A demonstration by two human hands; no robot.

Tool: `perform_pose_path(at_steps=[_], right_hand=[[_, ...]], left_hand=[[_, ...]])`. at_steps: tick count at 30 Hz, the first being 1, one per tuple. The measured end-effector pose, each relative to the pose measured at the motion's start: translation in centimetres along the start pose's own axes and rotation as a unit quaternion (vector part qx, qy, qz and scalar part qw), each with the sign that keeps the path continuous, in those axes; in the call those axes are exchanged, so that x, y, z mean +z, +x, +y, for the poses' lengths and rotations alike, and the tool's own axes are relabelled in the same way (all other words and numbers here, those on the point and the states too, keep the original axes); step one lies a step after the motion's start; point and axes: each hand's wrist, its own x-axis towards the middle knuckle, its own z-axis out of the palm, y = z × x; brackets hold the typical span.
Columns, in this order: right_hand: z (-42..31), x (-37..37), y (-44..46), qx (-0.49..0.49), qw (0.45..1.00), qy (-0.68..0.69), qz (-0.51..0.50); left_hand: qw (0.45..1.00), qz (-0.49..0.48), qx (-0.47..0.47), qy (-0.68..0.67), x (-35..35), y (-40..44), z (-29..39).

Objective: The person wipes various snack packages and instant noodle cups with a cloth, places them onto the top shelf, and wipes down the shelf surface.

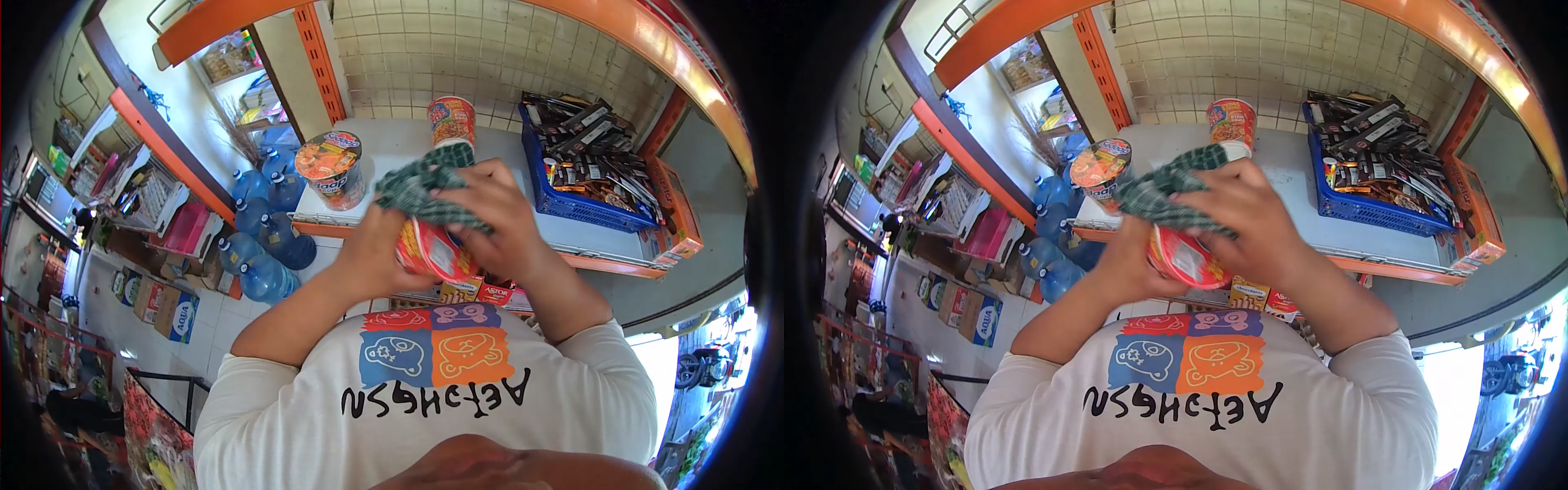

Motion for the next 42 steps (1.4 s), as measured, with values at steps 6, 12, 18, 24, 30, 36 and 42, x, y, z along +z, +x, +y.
perform_pose_path(at_steps=[6,12,18,24,30,36,42], right_hand=[[0.1,0.3,0.1,-0.164,0.974,0.097,-0.122],[2.6,2.1,-1.0,-0.041,0.967,0.249,0.034],[-3.4,9.4,2.5,-0.152,0.984,0.013,0.096],[-5.9,15.6,4.6,0.142,0.921,0.350,0.094],[-9.7,19.9,6.2,0.300,0.721,0.619,0.082],[-11.8,22.3,7.3,-0.052,0.981,0.153,0.110],[-12.4,24.3,7.8,-0.194,0.969,0.153,0.015]], left_hand=[[0.990,0.109,-0.020,0.091,0.3,-2.0,-1.9],[0.884,0.218,-0.128,-0.394,-1.4,-3.4,-1.0],[0.800,0.253,-0.239,-0.490,-2.5,-5.9,-0.6],[0.797,0.211,-0.202,-0.529,-7.3,-10.2,-1.8],[0.812,0.240,-0.171,-0.504,-11.2,-12.8,-3.2],[0.766,0.367,-0.217,-0.481,-13.9,-15.0,-3.6],[0.737,0.326,-0.272,-0.526,-14.4,-17.8,-4.3]])
